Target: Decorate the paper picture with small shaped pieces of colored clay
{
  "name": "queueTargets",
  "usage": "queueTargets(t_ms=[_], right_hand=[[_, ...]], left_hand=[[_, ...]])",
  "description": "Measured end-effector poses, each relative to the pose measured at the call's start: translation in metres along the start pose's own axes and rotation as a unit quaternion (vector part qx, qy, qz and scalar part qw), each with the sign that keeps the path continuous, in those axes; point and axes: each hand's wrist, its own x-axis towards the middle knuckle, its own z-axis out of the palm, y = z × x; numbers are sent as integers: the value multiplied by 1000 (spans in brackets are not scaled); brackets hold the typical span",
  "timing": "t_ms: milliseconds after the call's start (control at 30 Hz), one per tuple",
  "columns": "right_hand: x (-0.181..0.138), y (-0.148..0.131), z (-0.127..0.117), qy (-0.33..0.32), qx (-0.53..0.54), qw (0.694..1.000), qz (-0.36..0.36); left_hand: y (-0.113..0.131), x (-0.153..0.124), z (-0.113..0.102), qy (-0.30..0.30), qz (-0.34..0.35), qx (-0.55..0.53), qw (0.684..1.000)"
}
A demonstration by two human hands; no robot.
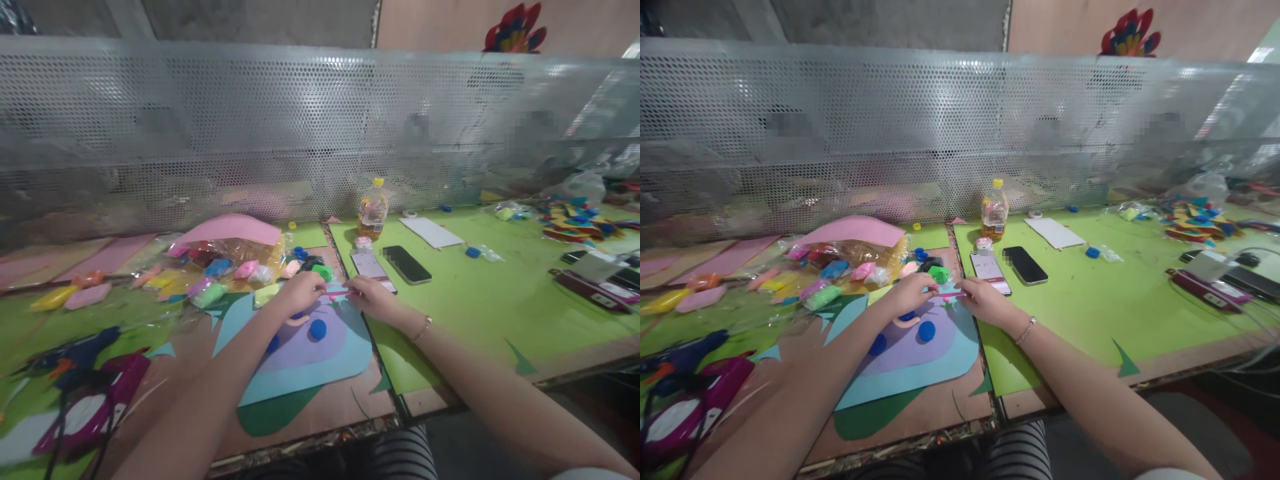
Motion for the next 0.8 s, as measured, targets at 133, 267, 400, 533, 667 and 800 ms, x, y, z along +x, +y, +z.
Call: queueTargets(t_ms=[133,267,400,533,667,800], right_hand=[[-3,23,-36,155,14,979,130],[-11,51,-58,114,-21,969,220],[-19,49,-49,2,-86,960,268],[-21,29,-31,-54,-108,956,269],[-17,22,-21,-57,-127,958,251],[-16,34,-24,-57,-152,949,270]], left_hand=[[5,-2,-11,30,-9,16,999],[7,-3,-13,30,-23,16,999],[7,-3,-11,26,-37,9,999],[6,-3,-12,29,-41,11,999],[6,-3,-13,21,-40,15,999],[6,-3,-14,19,-37,20,999]])
